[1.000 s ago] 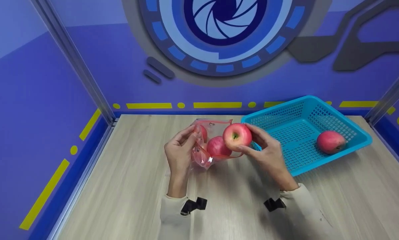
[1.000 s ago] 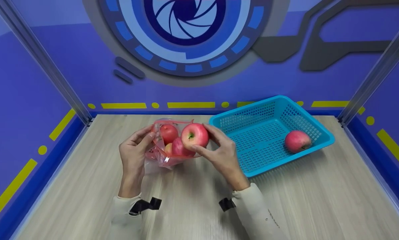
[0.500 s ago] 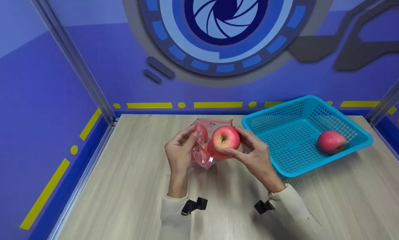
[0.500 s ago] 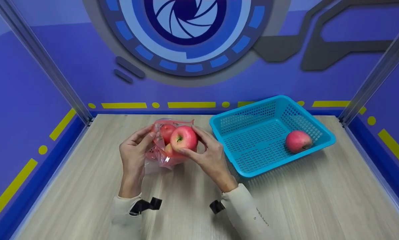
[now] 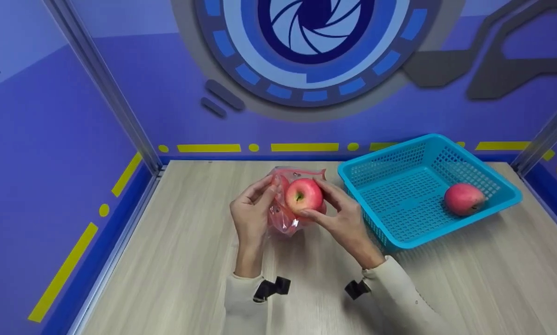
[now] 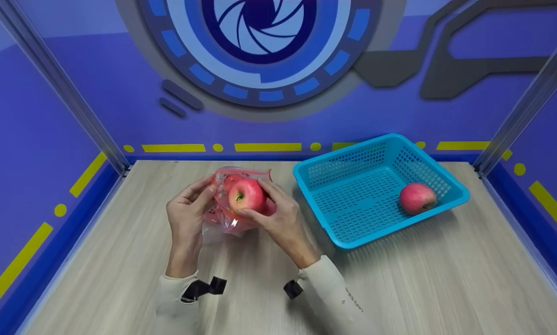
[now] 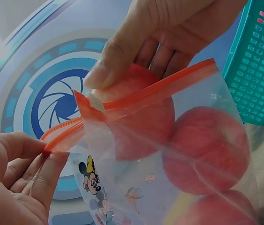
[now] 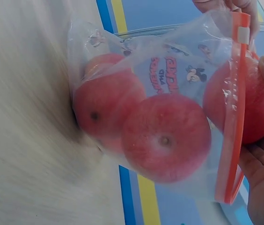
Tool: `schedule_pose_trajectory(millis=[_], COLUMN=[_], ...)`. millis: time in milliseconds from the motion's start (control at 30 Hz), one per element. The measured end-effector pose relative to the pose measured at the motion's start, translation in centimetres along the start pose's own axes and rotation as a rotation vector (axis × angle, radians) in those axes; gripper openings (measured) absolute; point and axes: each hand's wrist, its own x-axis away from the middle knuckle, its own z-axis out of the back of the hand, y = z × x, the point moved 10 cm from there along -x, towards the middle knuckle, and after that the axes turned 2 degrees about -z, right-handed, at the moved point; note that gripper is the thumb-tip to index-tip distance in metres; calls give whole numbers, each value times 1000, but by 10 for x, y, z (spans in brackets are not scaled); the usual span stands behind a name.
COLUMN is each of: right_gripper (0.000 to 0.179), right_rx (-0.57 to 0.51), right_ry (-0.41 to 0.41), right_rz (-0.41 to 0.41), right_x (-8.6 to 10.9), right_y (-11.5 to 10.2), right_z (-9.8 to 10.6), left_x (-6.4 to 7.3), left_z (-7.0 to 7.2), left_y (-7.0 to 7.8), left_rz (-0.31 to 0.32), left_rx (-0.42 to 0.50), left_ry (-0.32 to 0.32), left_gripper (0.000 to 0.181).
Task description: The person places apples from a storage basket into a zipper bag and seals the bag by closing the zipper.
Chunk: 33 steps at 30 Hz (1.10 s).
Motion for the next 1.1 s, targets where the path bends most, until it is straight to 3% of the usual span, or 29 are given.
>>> schedule_pose_trajectory(millis=[200, 400, 633, 800, 1100], right_gripper=[78, 67, 57, 59, 66], right_rx=[65, 179, 159, 151, 179], right_ry=[-45, -35, 13, 37, 25], right_rz=[-7, 76, 185, 243, 199], right_x=[-3, -2, 8, 8, 6], right_y=[-2, -12, -20, -22, -16], right_z=[-8, -6, 12, 28, 50], left_x=[2, 4, 5, 3, 2], left_z=[1, 2, 3, 2, 4], left_y=[2, 1, 1, 2, 8], left_rz=[2, 15, 16, 18, -11], left_rx=[-14, 3, -4, 12, -23], left_ry=[17, 39, 65, 58, 42], left_gripper=[23, 23, 23, 23, 23])
